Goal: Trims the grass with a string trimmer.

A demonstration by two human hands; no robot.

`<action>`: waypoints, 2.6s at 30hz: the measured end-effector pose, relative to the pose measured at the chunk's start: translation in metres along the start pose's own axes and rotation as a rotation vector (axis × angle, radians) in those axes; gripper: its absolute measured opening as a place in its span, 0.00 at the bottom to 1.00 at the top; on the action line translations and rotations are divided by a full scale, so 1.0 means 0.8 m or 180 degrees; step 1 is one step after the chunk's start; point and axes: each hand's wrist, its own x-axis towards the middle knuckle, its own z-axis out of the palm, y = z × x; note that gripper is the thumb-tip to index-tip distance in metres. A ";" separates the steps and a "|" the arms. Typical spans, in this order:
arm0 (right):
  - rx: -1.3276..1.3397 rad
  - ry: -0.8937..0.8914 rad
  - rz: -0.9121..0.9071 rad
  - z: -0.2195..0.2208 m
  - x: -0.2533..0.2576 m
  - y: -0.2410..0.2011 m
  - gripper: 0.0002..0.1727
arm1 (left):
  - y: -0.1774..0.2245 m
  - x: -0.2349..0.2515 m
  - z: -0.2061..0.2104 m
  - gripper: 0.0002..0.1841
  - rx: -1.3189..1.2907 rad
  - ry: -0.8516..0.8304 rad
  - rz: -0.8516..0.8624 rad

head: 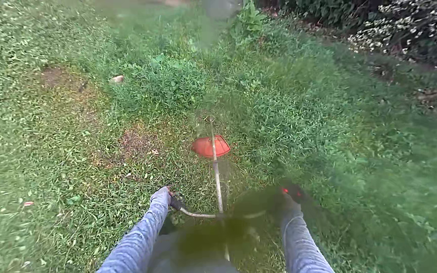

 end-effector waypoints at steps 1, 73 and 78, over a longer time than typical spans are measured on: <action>-0.0020 -0.0041 -0.0023 0.011 -0.001 -0.006 0.19 | -0.006 -0.003 -0.003 0.18 0.0001 0.0002 -0.0061; 0.0336 0.0087 -0.0078 0.272 0.184 -0.237 0.17 | 0.148 0.263 -0.307 0.16 -0.0690 0.0142 -0.0071; 0.0028 -0.0227 -0.0008 0.311 0.205 -0.268 0.15 | 0.134 0.262 -0.314 0.16 -0.1012 0.0173 -0.0342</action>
